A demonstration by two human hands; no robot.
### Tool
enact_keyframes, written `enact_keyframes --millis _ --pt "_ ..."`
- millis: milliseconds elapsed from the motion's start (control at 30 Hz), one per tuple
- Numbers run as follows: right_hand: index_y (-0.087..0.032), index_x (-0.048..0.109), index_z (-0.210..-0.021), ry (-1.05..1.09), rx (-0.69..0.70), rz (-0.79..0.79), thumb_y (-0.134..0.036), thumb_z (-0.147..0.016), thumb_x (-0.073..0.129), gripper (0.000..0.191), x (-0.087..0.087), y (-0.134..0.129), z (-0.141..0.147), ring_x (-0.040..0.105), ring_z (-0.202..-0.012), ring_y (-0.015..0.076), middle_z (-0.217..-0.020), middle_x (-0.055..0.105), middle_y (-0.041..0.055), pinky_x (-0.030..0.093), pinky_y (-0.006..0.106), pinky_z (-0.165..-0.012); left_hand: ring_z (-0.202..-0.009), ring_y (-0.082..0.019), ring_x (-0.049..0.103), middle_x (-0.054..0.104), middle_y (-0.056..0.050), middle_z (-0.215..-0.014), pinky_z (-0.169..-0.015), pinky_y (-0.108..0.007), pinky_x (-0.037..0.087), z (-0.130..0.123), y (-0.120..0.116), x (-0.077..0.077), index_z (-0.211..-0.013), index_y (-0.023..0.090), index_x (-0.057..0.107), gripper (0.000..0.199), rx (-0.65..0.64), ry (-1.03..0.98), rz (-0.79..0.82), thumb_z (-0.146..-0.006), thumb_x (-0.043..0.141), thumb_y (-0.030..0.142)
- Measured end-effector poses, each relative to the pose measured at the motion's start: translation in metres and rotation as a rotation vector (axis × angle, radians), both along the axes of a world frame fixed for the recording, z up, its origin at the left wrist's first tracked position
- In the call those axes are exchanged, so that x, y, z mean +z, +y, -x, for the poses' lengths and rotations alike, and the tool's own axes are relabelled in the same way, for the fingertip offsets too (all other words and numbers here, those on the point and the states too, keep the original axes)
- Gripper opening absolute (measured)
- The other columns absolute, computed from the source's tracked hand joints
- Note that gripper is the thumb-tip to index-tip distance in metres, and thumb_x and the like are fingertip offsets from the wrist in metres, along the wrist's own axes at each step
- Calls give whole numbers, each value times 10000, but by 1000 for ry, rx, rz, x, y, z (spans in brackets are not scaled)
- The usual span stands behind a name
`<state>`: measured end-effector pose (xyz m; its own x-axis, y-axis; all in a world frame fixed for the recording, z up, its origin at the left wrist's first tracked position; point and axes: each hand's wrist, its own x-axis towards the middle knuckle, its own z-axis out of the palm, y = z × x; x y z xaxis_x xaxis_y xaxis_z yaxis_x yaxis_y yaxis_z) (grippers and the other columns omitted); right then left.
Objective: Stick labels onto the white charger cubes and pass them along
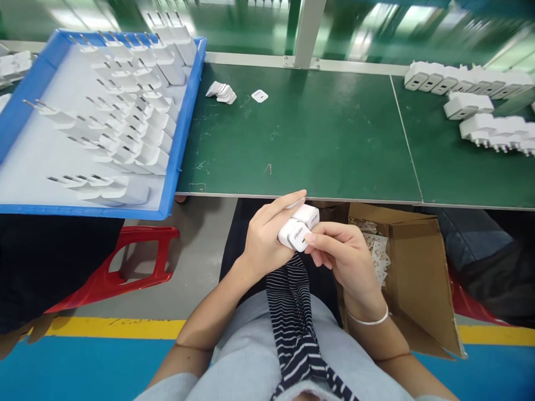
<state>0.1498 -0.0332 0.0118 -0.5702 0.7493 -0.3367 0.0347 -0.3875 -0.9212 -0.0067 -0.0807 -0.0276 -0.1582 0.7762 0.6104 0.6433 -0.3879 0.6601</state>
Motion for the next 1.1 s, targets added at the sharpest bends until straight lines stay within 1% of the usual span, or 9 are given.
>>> enact_keyframes --millis 267,400,633,800,967,1100 --pt "-183 731 -629 72 -117 -27 -282 -851 736 243 -1 -10 6 424 -408 63 -475 605 -20 278 211 -414 -1156 -239 715 694 -114 -1352 -959 -372 628 -3 -2 1 -1301 194 655 454 34 -54 19 -860 755 226" --pt "-187 739 -645 100 -126 -36 -273 -870 731 240 -2 -13 5 440 -417 57 -491 618 -23 287 199 -416 -1175 -236 706 691 -129 -1351 -985 -363 624 -4 -3 0 -1297 166 659 465 24 -94 5 -846 767 200" --pt "-188 749 -660 85 -74 -49 -268 -876 737 230 -2 -11 2 447 -430 48 -488 612 -28 307 184 -431 -1142 -230 720 702 -140 -1328 -945 -351 634 -4 -3 1 -1279 153 665 444 29 -76 -15 -851 766 216" --pt "-181 743 -660 75 -28 -45 -270 -870 740 228 0 -7 1 431 -425 47 -489 604 -25 292 185 -418 -1126 -232 724 703 -135 -1327 -924 -349 630 -2 -2 2 -1276 164 661 438 45 -40 -23 -854 759 226" --pt "-175 734 -660 66 33 -49 -261 -871 741 228 3 -1 -1 428 -421 40 -491 596 -31 290 176 -414 -1099 -232 732 702 -162 -1320 -897 -343 622 2 1 1 -1251 143 664 408 -6 -7 -47 -860 750 221" --pt "-172 738 -668 71 47 -10 -274 -870 744 226 3 1 -3 433 -393 43 -485 610 -26 274 179 -386 -1092 -228 735 705 -164 -1313 -897 -337 622 3 3 -1 -1253 146 662 416 -41 -13 -53 -858 758 234"
